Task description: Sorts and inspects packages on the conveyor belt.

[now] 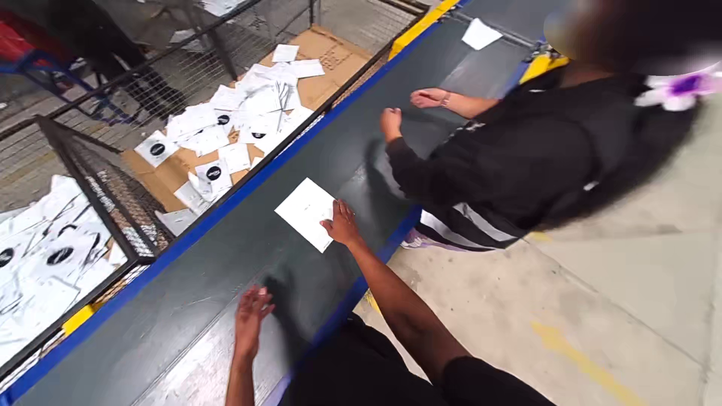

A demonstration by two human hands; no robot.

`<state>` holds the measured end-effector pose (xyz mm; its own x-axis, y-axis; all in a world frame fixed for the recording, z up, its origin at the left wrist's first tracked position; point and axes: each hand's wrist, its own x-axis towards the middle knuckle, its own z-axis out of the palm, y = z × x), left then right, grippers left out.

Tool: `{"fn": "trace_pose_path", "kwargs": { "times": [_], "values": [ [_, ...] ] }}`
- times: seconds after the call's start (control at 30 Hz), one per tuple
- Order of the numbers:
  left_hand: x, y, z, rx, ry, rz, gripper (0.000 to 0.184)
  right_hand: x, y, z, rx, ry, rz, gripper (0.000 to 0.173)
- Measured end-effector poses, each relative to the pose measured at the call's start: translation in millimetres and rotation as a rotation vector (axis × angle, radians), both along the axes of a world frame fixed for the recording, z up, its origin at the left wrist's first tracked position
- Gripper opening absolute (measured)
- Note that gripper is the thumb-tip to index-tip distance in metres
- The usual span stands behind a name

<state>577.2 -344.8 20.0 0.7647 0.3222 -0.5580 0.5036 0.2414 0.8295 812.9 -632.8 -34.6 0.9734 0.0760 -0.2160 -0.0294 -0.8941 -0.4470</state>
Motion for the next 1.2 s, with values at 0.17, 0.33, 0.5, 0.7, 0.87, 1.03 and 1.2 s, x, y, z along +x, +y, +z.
{"fn": "trace_pose_path", "kwargs": {
  "times": [0.17, 0.33, 0.5, 0.7, 0.87, 1.03, 1.2],
  "values": [
    [-28, -28, -16, -0.024, 0.055, -0.032, 0.054, -55, 38, -1, -0.052, -0.032, 0.125, 0.083],
    [-41, -25, -26, 0.118, 0.111, -0.056, 0.066, -100, 71, 15, -0.012, 0.076, 0.165, 0.087],
    [-48, -20, -21, 0.248, 0.186, -0.029, 0.078, -129, 100, 15, 0.312, 0.352, 0.232, 0.052],
    [-57, -8, 14, -0.115, 0.168, 0.331, 0.062, -159, 114, 59, 1.164, 1.047, 0.204, 0.039],
    [-56, 19, 47, -0.247, 0.116, 0.387, 0.028, -161, 122, 59, 1.160, 1.053, 0.253, 0.044],
    [-42, 58, 57, -0.091, 0.071, 0.230, 0.019, -143, 119, 46, 1.109, 0.865, 0.131, 0.041],
    [-16, 136, 75, 0.199, 0.096, 0.162, 0.027, -124, 99, 31, 1.097, 0.839, 0.021, 0.032]
  ]
}}
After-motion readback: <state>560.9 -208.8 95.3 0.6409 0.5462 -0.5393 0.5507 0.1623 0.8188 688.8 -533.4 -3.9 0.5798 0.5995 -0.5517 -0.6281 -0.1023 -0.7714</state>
